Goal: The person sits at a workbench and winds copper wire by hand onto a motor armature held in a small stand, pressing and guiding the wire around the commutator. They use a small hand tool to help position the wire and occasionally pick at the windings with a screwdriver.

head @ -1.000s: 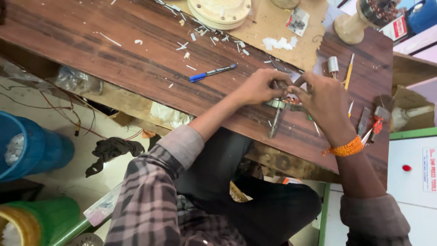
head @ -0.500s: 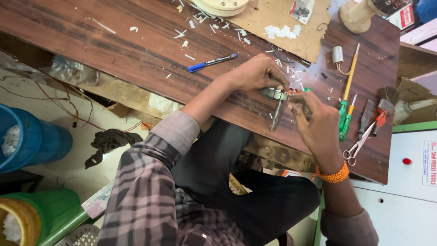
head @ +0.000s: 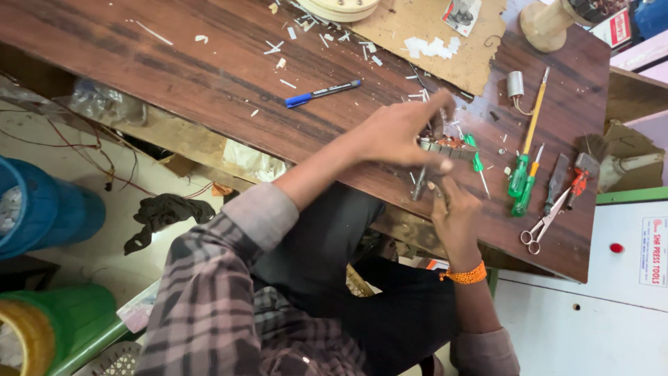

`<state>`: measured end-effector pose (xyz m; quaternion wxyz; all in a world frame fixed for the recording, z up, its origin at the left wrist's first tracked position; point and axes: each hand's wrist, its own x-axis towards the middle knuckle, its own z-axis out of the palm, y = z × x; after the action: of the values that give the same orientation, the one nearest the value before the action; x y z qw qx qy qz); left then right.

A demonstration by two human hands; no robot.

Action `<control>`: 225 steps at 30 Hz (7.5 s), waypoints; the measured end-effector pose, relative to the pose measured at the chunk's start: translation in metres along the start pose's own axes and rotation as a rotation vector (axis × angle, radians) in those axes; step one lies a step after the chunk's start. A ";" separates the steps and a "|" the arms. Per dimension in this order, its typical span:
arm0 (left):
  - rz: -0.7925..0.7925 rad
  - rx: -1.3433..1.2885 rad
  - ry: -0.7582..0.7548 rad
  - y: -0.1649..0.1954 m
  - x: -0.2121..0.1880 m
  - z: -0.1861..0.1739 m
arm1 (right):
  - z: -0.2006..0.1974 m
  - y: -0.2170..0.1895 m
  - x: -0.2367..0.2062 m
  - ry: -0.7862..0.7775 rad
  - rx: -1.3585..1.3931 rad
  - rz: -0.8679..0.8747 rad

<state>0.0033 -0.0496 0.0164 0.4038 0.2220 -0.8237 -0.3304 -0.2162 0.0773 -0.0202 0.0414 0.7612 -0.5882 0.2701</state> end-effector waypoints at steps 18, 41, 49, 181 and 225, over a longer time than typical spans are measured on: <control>0.415 0.488 0.212 -0.015 -0.024 0.018 | -0.064 -0.039 0.065 0.041 0.189 0.104; -0.093 -0.204 0.100 -0.032 0.032 0.024 | -0.059 -0.024 0.133 -0.099 0.008 0.002; 0.339 -0.132 -0.032 -0.046 0.019 -0.014 | -0.080 -0.063 0.095 -0.230 0.070 -0.086; 0.109 0.499 0.153 0.007 -0.020 0.021 | 0.038 0.012 0.005 0.191 0.487 0.426; 0.227 0.332 0.267 -0.006 -0.028 0.029 | -0.065 -0.033 0.081 0.025 0.300 0.249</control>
<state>-0.0041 -0.0259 -0.0160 0.5016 0.2332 -0.8257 -0.1105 -0.1967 0.0413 0.0802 -0.0988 0.6768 -0.6303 0.3673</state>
